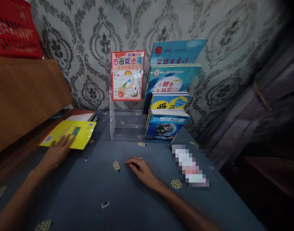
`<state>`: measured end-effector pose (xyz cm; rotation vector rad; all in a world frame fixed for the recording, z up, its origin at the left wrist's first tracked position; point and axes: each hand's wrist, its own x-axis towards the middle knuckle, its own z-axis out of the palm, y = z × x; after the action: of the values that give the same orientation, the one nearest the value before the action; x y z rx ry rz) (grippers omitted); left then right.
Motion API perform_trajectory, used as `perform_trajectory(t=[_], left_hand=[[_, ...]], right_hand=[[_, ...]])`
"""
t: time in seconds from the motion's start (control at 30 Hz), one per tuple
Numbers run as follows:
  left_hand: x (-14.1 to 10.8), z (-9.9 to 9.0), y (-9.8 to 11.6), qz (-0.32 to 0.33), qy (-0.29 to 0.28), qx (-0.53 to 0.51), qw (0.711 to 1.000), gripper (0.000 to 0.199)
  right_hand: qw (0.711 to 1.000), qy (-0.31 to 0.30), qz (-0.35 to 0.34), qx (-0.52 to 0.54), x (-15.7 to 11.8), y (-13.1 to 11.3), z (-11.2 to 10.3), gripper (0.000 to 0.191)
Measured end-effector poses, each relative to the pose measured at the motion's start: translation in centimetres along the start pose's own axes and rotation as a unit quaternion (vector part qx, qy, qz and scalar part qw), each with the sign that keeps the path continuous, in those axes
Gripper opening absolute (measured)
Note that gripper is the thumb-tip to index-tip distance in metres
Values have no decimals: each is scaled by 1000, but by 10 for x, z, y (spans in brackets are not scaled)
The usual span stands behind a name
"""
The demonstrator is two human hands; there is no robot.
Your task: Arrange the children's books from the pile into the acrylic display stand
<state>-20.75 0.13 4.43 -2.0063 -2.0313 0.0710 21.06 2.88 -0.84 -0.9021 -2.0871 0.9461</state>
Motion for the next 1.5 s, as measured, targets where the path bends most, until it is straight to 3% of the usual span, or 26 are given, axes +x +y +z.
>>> perform_trajectory(t=[0.37,0.7,0.87,1.03,1.1,1.2,1.33,1.5], left_hand=[[-74,18,29,35,-58,-22,997,55],[-99,-1,79,126,-90,-69,986,58],[-100,3,125,195,-52,-68,977,68],[-101,-4,192,255,67,-28,964,53],[-100,-11,209,290,88,-39,952,50],[-87,-20,216,314,58,-71,945,48],[-48,-21,202,295,15,-91,951,43],[9,-9,179,212,-13,-96,972,46]], right_hand=[[1000,-6,-2,-7,1,-2,0,25],[1000,4,-15,-17,-4,-16,-2,23],[989,78,-118,-44,-13,-22,-4,18],[978,95,-168,-80,-14,-11,-5,20],[978,76,-167,-102,-13,-8,-6,21],[976,32,-149,-153,-14,-6,-6,21],[967,-31,-127,-219,-16,-10,-5,27],[964,-51,-112,-235,-16,-14,-7,27]])
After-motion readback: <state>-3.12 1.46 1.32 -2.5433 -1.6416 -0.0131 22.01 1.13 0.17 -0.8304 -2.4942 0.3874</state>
